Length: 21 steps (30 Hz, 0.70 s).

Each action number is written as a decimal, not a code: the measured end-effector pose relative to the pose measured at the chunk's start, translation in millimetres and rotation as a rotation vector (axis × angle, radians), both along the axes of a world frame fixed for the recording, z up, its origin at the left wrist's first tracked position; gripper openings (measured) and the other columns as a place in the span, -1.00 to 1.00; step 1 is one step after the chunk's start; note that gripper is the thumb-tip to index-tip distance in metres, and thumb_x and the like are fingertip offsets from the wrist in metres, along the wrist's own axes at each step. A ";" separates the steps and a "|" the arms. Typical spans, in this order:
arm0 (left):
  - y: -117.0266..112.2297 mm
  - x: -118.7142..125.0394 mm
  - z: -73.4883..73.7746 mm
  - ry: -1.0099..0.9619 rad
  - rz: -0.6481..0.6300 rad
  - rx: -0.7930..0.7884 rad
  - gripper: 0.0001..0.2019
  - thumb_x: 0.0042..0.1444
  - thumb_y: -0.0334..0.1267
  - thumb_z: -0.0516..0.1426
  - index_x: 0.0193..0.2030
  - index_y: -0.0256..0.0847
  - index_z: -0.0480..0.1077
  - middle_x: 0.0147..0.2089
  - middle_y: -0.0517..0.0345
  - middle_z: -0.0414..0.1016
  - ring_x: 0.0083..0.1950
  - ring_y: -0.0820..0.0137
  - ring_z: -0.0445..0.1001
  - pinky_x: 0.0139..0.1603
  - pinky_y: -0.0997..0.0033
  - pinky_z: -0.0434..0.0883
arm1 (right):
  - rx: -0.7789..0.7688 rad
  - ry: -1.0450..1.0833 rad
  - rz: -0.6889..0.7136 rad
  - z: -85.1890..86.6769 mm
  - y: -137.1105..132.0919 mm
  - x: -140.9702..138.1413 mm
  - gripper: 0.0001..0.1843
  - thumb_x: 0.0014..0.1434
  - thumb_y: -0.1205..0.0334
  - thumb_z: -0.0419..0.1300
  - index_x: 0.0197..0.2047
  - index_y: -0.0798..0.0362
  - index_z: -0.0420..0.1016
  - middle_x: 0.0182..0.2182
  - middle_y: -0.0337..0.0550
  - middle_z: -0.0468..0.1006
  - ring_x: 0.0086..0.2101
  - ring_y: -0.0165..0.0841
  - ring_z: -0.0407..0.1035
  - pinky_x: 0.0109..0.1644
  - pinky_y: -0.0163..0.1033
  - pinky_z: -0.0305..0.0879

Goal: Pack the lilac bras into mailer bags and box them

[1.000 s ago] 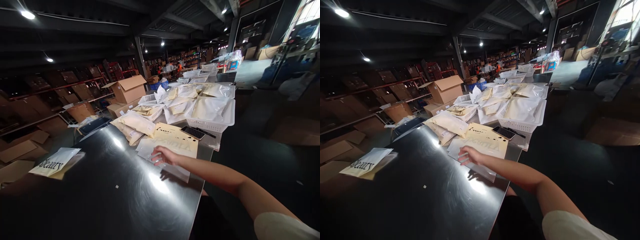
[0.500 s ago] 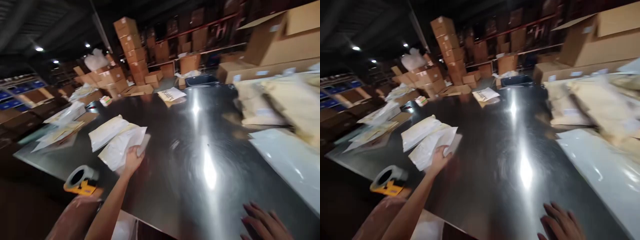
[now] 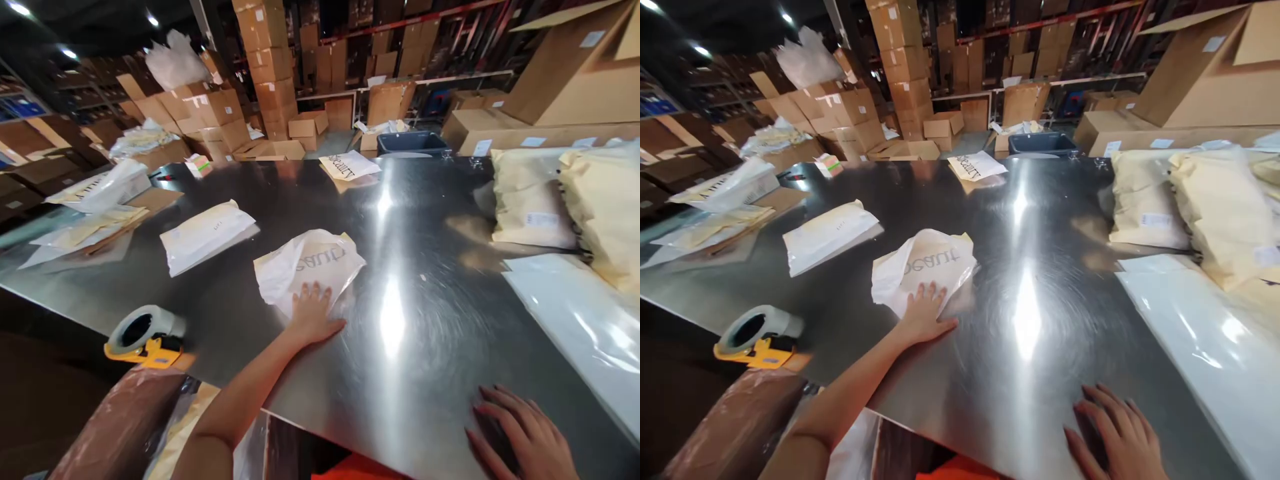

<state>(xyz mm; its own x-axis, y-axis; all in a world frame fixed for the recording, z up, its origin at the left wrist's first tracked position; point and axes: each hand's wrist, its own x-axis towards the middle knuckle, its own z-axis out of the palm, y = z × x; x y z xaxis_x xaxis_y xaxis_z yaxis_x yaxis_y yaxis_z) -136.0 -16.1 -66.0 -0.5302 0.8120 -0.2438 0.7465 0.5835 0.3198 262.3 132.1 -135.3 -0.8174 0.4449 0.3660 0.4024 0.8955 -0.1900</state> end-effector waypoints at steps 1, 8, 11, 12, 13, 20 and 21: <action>0.7 11.9 1.0 -0.031 -0.053 -0.017 -0.05 0.01 0.32 0.15 0.45 -0.14 0.05 0.52 -0.19 -0.20 0.48 -0.29 -0.27 0.36 -0.39 -0.10 | 0.051 -0.016 0.024 7.4 -3.3 -3.3 -0.65 0.17 -0.09 0.14 -0.12 -0.04 0.48 0.03 -0.06 0.45 0.08 -0.01 0.31 0.14 0.19 0.15; -3.0 12.9 2.8 -0.132 -0.069 -0.099 -0.12 0.13 0.35 -0.01 0.48 -0.09 -0.05 0.44 -0.07 0.13 0.39 0.01 0.19 0.34 0.09 0.22 | 0.105 -0.018 0.044 18.2 -12.2 -7.5 -0.62 0.28 -0.09 0.05 -0.07 0.02 0.44 0.08 -0.04 0.41 0.14 -0.06 0.28 0.24 0.14 0.10; -7.3 1.9 -1.0 -0.018 -0.041 -0.096 -0.06 0.14 0.32 0.01 0.50 -0.15 -0.19 0.51 -0.16 -0.10 0.49 -0.04 -0.07 0.41 -0.06 0.05 | 0.098 0.009 0.063 6.7 -8.9 -2.7 -0.59 0.26 -0.12 0.05 -0.05 0.00 0.45 0.10 -0.06 0.41 0.15 -0.04 0.27 0.25 0.16 0.08; -9.6 -1.1 -2.4 0.007 -0.025 -0.100 -0.06 0.14 0.33 0.00 0.50 -0.13 -0.20 0.52 -0.18 -0.16 0.50 -0.08 -0.12 0.41 -0.13 0.02 | 0.095 0.020 0.067 2.7 -7.2 -1.3 -0.59 0.26 -0.13 0.05 -0.05 -0.01 0.45 0.10 -0.07 0.42 0.15 -0.02 0.28 0.24 0.18 0.08; -12.3 -3.8 -3.8 0.026 -0.007 -0.102 -0.07 0.14 0.35 -0.01 0.50 -0.11 -0.20 0.52 -0.18 -0.21 0.50 -0.12 -0.16 0.40 -0.19 0.00 | 0.089 0.028 0.070 -1.2 -5.4 0.0 -0.60 0.25 -0.12 0.05 -0.05 -0.03 0.46 0.10 -0.07 0.43 0.15 -0.01 0.28 0.24 0.20 0.08; -36.0 -5.5 -10.4 0.124 0.057 -0.027 -0.17 0.23 0.25 -0.04 0.49 -0.20 -0.10 0.51 -0.29 -0.21 0.47 -0.24 -0.10 0.35 -0.32 0.02 | -0.067 0.087 0.062 -23.8 7.2 9.2 -0.63 0.15 -0.10 0.10 -0.03 -0.19 0.46 0.11 -0.08 0.43 0.17 0.09 0.26 0.21 0.37 0.11; -40.8 -1.5 -9.1 0.150 0.041 0.012 -0.21 0.25 0.17 0.00 0.47 -0.26 -0.04 0.49 -0.33 -0.14 0.46 -0.22 -0.04 0.36 -0.30 0.05 | -0.126 0.099 0.041 -28.3 9.2 11.2 -0.64 0.12 -0.11 0.13 -0.04 -0.24 0.47 0.10 -0.08 0.44 0.17 0.10 0.25 0.23 0.38 0.09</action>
<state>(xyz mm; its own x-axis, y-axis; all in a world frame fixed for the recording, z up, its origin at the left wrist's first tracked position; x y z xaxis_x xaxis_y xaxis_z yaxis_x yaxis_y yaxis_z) -137.5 -57.0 -75.2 -0.5928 0.7913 -0.1501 0.7619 0.6114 0.2138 273.5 141.3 -163.6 -0.7985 0.4594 0.3891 0.3395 0.8773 -0.3392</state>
